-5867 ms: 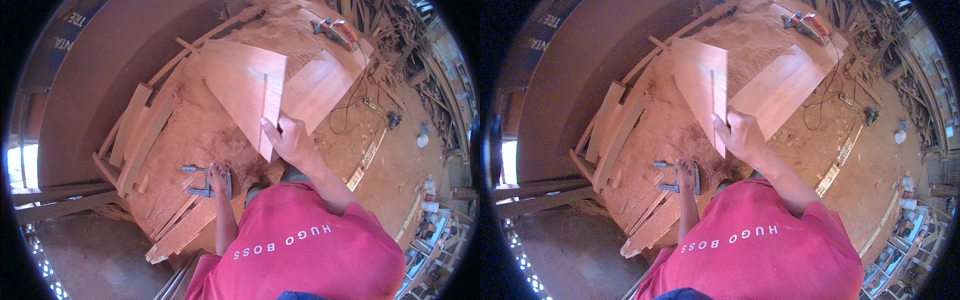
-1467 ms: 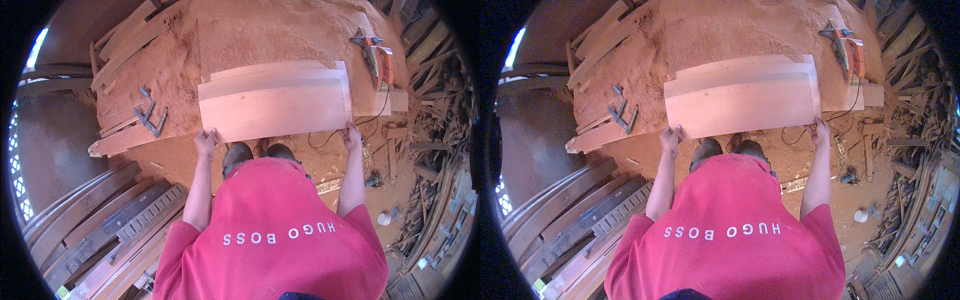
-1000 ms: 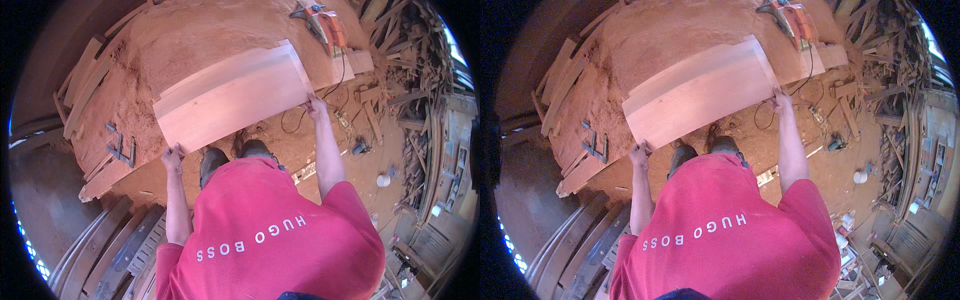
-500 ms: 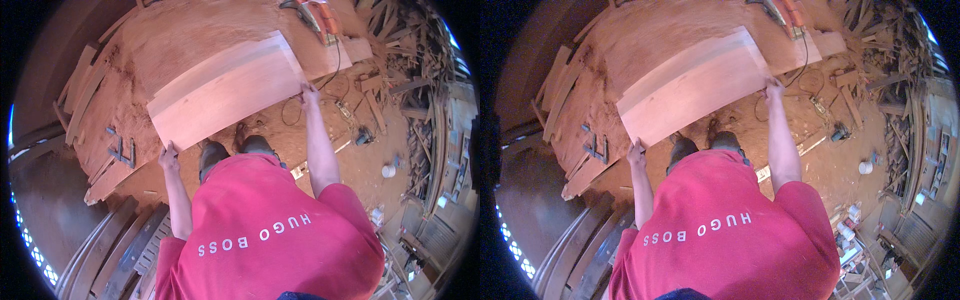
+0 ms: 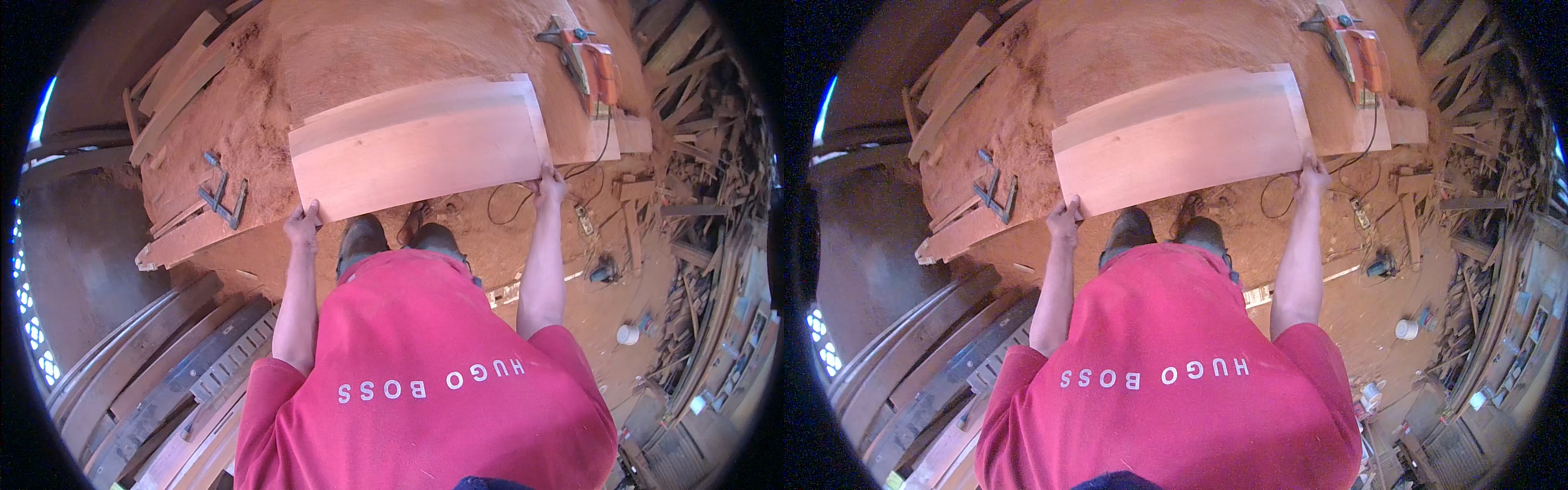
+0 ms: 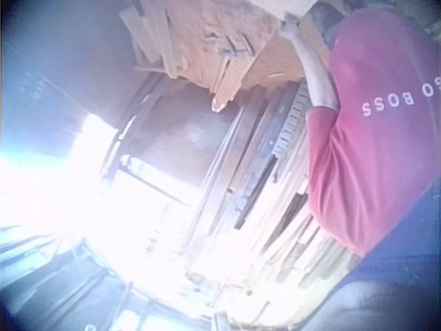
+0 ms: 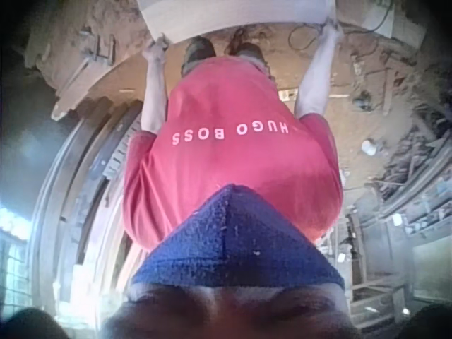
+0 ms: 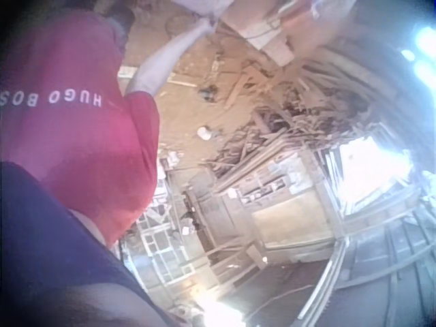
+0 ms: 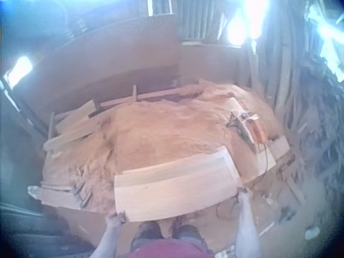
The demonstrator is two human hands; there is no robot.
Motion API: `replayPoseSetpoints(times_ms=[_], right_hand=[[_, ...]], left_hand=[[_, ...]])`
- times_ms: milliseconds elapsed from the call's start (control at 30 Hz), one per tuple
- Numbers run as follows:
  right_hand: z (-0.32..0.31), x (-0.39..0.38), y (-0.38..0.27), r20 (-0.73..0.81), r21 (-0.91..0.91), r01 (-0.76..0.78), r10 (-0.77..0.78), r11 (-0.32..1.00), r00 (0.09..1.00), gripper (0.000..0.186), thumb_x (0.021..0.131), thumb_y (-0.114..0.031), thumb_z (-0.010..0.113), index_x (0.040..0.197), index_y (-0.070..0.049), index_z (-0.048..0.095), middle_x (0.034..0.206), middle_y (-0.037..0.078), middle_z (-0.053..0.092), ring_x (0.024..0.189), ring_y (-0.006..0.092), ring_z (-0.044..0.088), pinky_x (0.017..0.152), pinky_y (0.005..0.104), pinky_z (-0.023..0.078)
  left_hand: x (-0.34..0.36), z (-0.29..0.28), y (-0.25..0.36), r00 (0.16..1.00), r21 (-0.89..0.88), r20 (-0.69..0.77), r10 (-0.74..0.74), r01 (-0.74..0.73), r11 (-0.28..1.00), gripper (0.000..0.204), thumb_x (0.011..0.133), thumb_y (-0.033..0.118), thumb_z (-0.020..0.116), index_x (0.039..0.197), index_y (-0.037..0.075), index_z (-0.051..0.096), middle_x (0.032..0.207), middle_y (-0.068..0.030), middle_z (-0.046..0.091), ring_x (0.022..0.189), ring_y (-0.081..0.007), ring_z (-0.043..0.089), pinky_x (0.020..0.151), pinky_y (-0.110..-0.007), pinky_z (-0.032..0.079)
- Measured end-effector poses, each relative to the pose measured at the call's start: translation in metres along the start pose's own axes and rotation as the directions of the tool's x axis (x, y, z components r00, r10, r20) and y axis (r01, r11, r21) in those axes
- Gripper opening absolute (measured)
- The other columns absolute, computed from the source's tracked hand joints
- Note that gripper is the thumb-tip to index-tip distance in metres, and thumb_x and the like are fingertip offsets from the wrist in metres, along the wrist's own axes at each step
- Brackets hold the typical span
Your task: The person uses an electric hand planer to smooth the surface of wooden boards, then moves the boards and uses a metal tool to check for flatness.
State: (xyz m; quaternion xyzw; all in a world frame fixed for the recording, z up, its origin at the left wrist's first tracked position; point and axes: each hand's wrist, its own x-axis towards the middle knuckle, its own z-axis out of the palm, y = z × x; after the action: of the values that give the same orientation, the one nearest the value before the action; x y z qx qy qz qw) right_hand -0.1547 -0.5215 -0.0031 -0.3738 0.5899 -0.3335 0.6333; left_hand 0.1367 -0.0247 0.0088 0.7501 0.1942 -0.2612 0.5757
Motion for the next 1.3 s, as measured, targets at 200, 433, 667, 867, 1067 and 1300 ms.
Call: replayPoseSetpoints(times_ms=[200, 433, 667, 867, 1067, 1300], right_hand=[[0.004, 0.005, 0.002, -0.081, -0.098, -0.057, 0.049, 0.994, 0.996, 0.025, 0.098, -0.019, 0.064, 0.11, 0.002, 0.058, 0.085, 0.007, 0.066, 0.063, 0.0188, 0.064, 0.05, 0.0327, 0.056], [0.004, -0.036, 0.026, -0.179, -0.16, 0.014, -0.043, 0.987, 0.983, 0.042, 0.101, -0.036, 0.054, 0.13, -0.005, 0.05, 0.112, 0.013, 0.062, 0.093, 0.0267, 0.066, 0.078, 0.0424, 0.059], [-0.067, -0.135, 0.116, 0.074, -0.941, 0.152, -0.255, 0.302, 0.964, 0.041, 0.098, -0.036, 0.058, 0.11, 0.002, 0.064, 0.097, 0.017, 0.071, 0.086, 0.0304, 0.069, 0.077, 0.0423, 0.055], [-0.021, -0.269, 0.138, 0.146, -0.972, 0.083, 0.291, 0.218, 0.946, 0.038, 0.096, -0.033, 0.063, 0.117, -0.001, 0.062, 0.095, 0.014, 0.072, 0.078, 0.0199, 0.069, 0.058, 0.0322, 0.054], [0.027, -0.331, 0.142, 0.249, -0.964, 0.198, 0.342, 0.177, 0.906, 0.037, 0.096, -0.032, 0.064, 0.117, -0.001, 0.062, 0.091, 0.013, 0.072, 0.079, 0.0204, 0.07, 0.062, 0.0331, 0.055], [0.115, -0.337, 0.093, 0.168, -0.971, 0.106, 0.295, 0.215, 0.94, 0.032, 0.095, -0.029, 0.065, 0.107, 0.001, 0.064, 0.072, 0.013, 0.068, 0.063, 0.0221, 0.068, 0.06, 0.0348, 0.052]], left_hand=[[-0.01, 0.002, 0.011, 0.997, -0.016, -0.013, 0.082, -0.082, 0.997, 0.018, 0.089, 0.016, 0.075, 0.1, 0.001, 0.072, 0.072, -0.0004, 0.063, 0.053, -0.0081, 0.05, 0.05, -0.022, 0.04], [0.042, -0.057, 0.026, 1.0, 0.212, 0.021, 0.016, -0.02, 0.977, 0.059, 0.091, 0.041, 0.071, 0.121, -0.008, 0.059, 0.109, -0.0141, 0.069, 0.099, -0.0199, 0.063, 0.092, -0.031, 0.049], [0.247, -0.241, 0.0, 0.854, 0.272, -0.472, 0.221, -0.098, 0.957, 0.045, 0.095, 0.041, 0.062, 0.099, -0.003, 0.069, 0.092, -0.0111, 0.067, 0.083, -0.0144, 0.059, 0.07, -0.033, 0.049], [0.352, -0.344, -0.001, 0.936, 0.202, -0.353, -0.005, 0.081, 0.976, 0.031, 0.092, 0.025, 0.069, 0.1, -0.005, 0.066, 0.098, -0.0124, 0.069, 0.086, -0.0208, 0.062, 0.076, -0.038, 0.05], [0.412, -0.342, 0.011, 0.904, -0.174, -0.393, -0.169, 0.107, 0.979, 0.057, 0.087, 0.019, 0.077, 0.128, -0.012, 0.054, 0.122, -0.0149, 0.062, 0.108, -0.0235, 0.059, 0.094, -0.036, 0.047], [0.373, -0.325, 0.086, 0.846, -0.477, -0.423, -0.326, 0.098, 0.874, 0.029, 0.084, 0.023, 0.08, 0.085, 0.007, 0.056, 0.066, -0.0016, 0.048, 0.05, -0.0153, 0.049, 0.047, -0.029, 0.045]])
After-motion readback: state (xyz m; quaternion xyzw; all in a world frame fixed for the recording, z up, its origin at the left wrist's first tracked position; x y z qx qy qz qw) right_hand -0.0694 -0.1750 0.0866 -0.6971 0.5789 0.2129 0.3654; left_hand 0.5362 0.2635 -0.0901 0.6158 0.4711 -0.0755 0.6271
